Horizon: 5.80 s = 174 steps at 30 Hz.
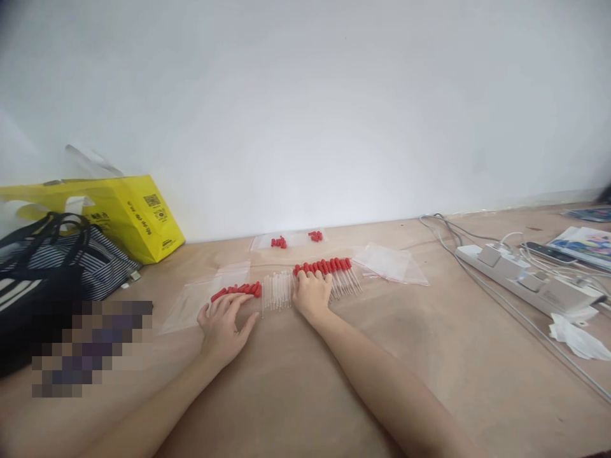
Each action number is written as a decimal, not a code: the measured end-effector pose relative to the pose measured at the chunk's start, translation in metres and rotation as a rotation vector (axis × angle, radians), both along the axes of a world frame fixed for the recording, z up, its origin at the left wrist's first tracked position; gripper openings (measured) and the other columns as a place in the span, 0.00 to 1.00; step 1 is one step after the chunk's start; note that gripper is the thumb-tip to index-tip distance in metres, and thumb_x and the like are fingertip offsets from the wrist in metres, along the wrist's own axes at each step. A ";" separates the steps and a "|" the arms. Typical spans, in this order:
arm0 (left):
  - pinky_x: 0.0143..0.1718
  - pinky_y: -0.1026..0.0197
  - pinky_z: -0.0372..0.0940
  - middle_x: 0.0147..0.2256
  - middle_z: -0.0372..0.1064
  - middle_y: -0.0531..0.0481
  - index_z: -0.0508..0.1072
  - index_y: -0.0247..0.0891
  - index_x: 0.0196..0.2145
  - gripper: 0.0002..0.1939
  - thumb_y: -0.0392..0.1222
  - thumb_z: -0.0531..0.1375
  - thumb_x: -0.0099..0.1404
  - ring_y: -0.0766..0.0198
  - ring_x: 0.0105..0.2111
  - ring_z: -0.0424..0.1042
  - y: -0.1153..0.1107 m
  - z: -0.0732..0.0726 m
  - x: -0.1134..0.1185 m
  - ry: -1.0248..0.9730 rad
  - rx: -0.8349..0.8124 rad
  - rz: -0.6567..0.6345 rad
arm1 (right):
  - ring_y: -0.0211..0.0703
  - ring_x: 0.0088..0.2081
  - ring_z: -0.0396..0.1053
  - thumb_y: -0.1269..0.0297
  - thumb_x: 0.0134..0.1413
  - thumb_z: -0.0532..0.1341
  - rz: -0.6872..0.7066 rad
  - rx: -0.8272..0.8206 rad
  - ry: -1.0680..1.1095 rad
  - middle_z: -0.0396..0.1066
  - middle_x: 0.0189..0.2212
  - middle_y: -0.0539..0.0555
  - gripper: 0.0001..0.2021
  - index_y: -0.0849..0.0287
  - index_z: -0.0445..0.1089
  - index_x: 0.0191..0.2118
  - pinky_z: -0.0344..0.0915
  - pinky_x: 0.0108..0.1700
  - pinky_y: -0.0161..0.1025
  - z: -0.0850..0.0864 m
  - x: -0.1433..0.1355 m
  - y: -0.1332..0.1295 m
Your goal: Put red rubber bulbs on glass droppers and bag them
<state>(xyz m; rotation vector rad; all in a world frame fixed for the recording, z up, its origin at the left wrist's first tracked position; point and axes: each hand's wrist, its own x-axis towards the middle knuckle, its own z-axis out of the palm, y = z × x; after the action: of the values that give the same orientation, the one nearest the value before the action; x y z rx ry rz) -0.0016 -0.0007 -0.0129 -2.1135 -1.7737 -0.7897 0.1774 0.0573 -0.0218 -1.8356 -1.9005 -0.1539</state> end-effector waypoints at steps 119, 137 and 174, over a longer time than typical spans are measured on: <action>0.52 0.48 0.35 0.27 0.72 0.57 0.68 0.41 0.31 0.07 0.36 0.51 0.62 0.65 0.33 0.69 -0.031 0.001 0.031 -0.168 -0.036 -0.564 | 0.37 0.29 0.53 0.76 0.49 0.49 0.783 0.462 0.010 0.63 0.21 0.49 0.12 0.60 0.68 0.35 0.43 0.42 0.43 -0.008 0.048 -0.074; 0.54 0.46 0.30 0.30 0.73 0.56 0.69 0.43 0.34 0.06 0.41 0.52 0.62 0.62 0.38 0.68 -0.022 0.011 0.023 -0.073 0.002 -0.576 | 0.37 0.31 0.55 0.69 0.55 0.51 0.733 0.318 0.131 0.65 0.23 0.50 0.10 0.58 0.69 0.34 0.44 0.41 0.41 -0.002 0.034 -0.077; 0.44 0.44 0.49 0.42 0.65 0.46 0.70 0.45 0.36 0.10 0.45 0.56 0.55 0.51 0.44 0.60 0.016 0.000 -0.021 -0.034 0.012 0.200 | 0.45 0.36 0.62 0.62 0.51 0.52 -0.120 -0.049 0.185 0.71 0.27 0.54 0.10 0.58 0.69 0.30 0.43 0.40 0.43 0.000 0.021 -0.003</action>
<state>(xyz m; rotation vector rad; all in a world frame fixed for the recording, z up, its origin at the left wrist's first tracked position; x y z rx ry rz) -0.0229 0.0151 -0.0129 -1.8877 -1.9549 -0.7832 0.1988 0.0539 -0.0214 -1.9255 -1.6829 0.0223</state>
